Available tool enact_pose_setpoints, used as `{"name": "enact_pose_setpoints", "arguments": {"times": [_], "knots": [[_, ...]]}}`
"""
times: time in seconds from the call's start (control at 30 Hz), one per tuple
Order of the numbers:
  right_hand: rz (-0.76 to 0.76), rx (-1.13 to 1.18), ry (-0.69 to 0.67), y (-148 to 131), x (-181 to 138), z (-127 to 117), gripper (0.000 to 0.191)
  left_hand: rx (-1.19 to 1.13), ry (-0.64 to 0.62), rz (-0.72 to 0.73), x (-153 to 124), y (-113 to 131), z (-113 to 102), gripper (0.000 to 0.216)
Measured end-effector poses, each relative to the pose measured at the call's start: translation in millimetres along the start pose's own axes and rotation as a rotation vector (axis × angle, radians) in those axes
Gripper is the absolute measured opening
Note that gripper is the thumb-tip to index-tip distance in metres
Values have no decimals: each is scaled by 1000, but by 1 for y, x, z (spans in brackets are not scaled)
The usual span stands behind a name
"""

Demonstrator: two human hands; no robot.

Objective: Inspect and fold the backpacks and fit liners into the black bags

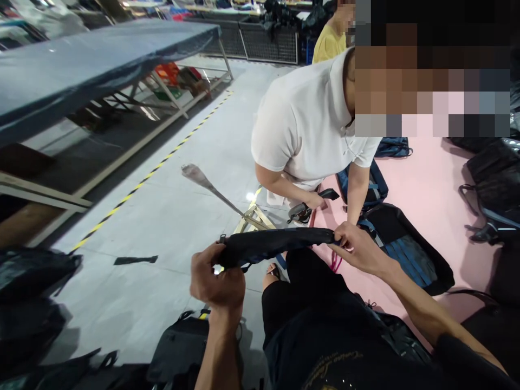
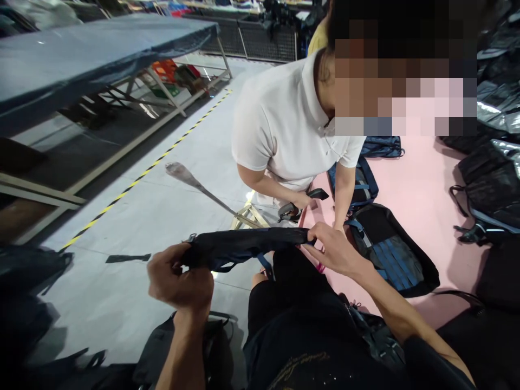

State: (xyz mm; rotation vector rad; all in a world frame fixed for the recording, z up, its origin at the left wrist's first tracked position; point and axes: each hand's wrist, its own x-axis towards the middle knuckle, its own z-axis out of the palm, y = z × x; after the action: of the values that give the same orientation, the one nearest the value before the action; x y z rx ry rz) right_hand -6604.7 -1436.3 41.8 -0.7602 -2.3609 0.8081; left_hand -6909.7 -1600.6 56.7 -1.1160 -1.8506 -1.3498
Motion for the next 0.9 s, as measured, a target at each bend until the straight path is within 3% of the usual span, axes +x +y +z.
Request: {"name": "enact_pose_setpoints", "arguments": {"times": [0.07,0.17,0.27,0.3,0.37,0.43,0.5,0.6,0.67,0.73,0.8,0.9], "knots": [[35,-36,96,1,-2,10,21,-46,-12,-92,-4,0,1,28],[86,-122,400,11,-2,22,26,-144,-153,-205,-20,-2,2,47],[171,-164,557,23,-4,18,20,-51,-340,-91,-32,-4,3,66],[216,-172,570,25,-6,13,15,-34,-366,3,-32,-4,4,66],[297,-186,553,23,-9,0,5,-84,-299,196,-24,1,6,64],[286,-212,518,11,-11,-11,22,-158,-181,304,-11,14,11,59],[136,-251,454,-7,-11,-14,46,-205,-146,344,-2,35,17,55],[-167,-272,314,-35,-8,-3,74,-311,-277,447,-6,73,29,56],[-253,-239,252,-43,-8,4,80,-389,-352,512,-18,91,36,60],[-262,-204,254,-41,-12,3,81,-416,-388,488,-32,95,41,66],[-207,-201,302,-34,-21,-7,73,-390,-474,392,-44,84,43,67],[23,-253,419,-23,-37,-31,53,-380,-749,157,-54,50,40,54]]}}
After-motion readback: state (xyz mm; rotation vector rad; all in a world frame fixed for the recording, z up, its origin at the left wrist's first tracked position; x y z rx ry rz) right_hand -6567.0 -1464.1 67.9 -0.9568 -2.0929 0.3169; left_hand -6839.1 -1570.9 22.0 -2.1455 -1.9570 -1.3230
